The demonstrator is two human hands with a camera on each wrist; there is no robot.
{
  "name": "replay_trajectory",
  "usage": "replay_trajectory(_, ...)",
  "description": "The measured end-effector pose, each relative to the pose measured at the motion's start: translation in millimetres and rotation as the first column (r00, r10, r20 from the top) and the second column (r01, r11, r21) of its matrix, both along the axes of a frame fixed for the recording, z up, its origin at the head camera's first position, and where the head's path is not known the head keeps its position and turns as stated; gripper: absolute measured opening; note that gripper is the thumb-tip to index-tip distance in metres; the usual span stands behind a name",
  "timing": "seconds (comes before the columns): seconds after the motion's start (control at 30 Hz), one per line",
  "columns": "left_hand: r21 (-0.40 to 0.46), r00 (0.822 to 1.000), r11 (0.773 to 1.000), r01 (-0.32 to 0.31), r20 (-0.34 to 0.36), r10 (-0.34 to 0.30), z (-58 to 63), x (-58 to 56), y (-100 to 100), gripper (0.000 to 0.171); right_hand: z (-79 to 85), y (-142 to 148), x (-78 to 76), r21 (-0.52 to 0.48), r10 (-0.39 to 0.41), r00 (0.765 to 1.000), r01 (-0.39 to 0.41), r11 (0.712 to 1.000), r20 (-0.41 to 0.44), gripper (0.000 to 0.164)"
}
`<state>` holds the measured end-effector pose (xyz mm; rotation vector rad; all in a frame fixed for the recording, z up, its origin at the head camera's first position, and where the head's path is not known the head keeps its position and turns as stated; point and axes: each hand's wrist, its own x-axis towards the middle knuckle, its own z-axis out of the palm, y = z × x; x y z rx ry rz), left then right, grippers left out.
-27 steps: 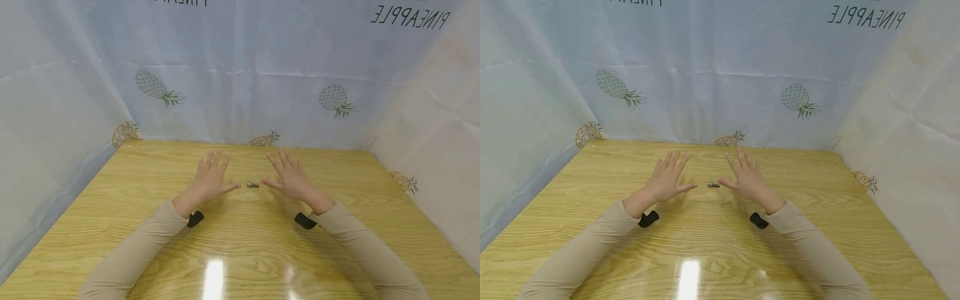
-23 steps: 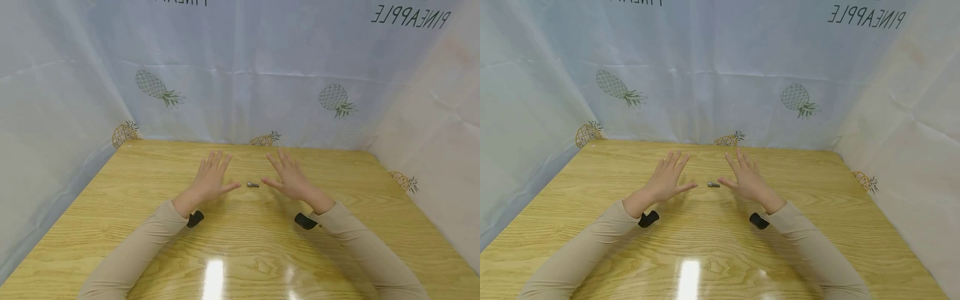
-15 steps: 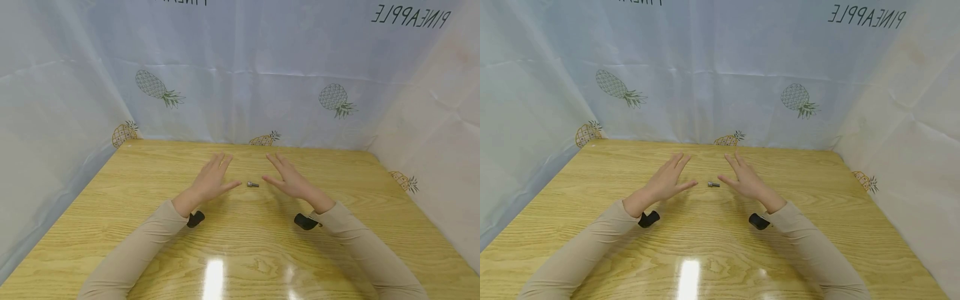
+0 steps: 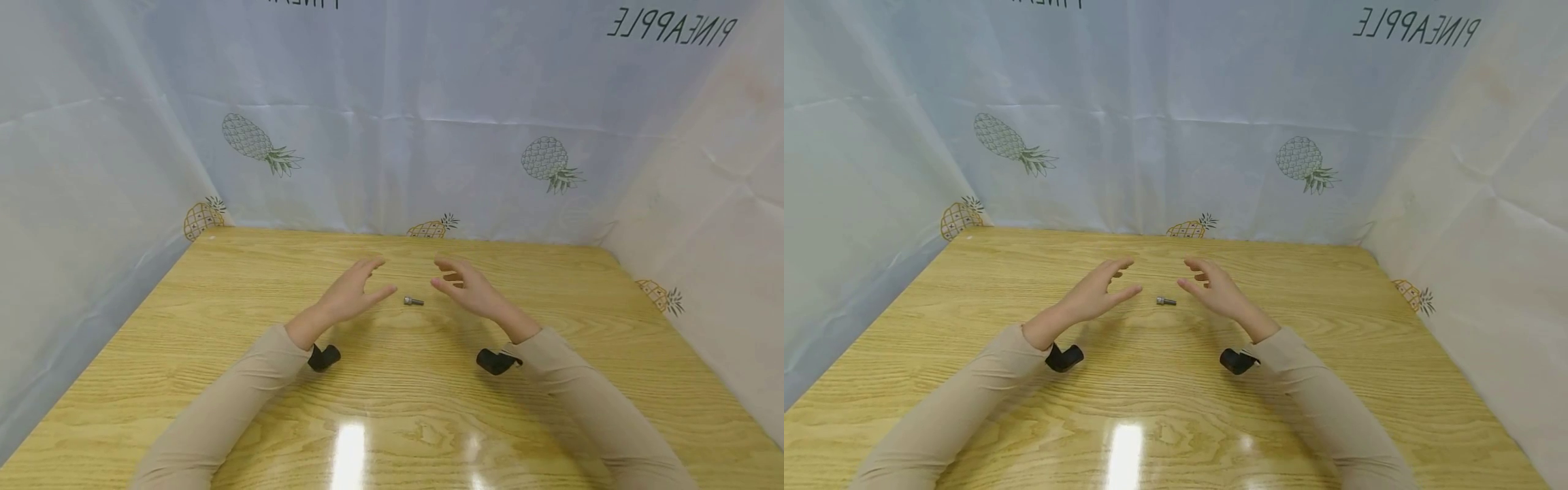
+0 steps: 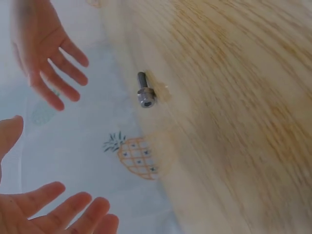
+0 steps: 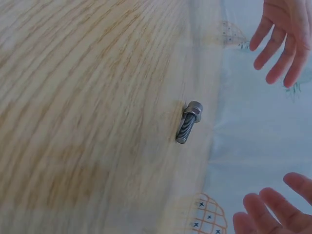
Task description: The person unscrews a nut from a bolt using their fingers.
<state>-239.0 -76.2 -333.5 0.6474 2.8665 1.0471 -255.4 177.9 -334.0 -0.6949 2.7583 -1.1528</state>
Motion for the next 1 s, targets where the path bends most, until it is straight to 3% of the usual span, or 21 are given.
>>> replay_trajectory(0.23,0.085,0.998,0.996,-0.005,0.068,0.0,-8.2,-9.2,2.5,0.059,-6.7,-1.0,-8.0,-0.025,-0.058,0.996,0.06,0.998,0.07,0.046)
replay_trajectory(0.53,0.152,0.991,0.988,-0.036,0.136,0.015,-16.7,-16.5,8.2,0.046,-15.4,-5.9,-14.9,-0.115,-0.069,0.975,0.095,0.989,0.213,0.046)
replay_trajectory(0.73,0.159,0.983,0.986,-0.051,0.181,0.022,-21.9,-20.7,13.1,0.044,-19.7,-8.8,-18.5,-0.167,-0.054,0.953,0.108,0.98,0.297,0.045)
replay_trajectory(1.0,0.11,0.981,0.993,-0.048,0.195,0.025,-22.3,-26.6,19.5,0.038,-24.4,-16.5,-23.3,-0.115,-0.109,0.924,0.161,0.98,0.366,0.04)
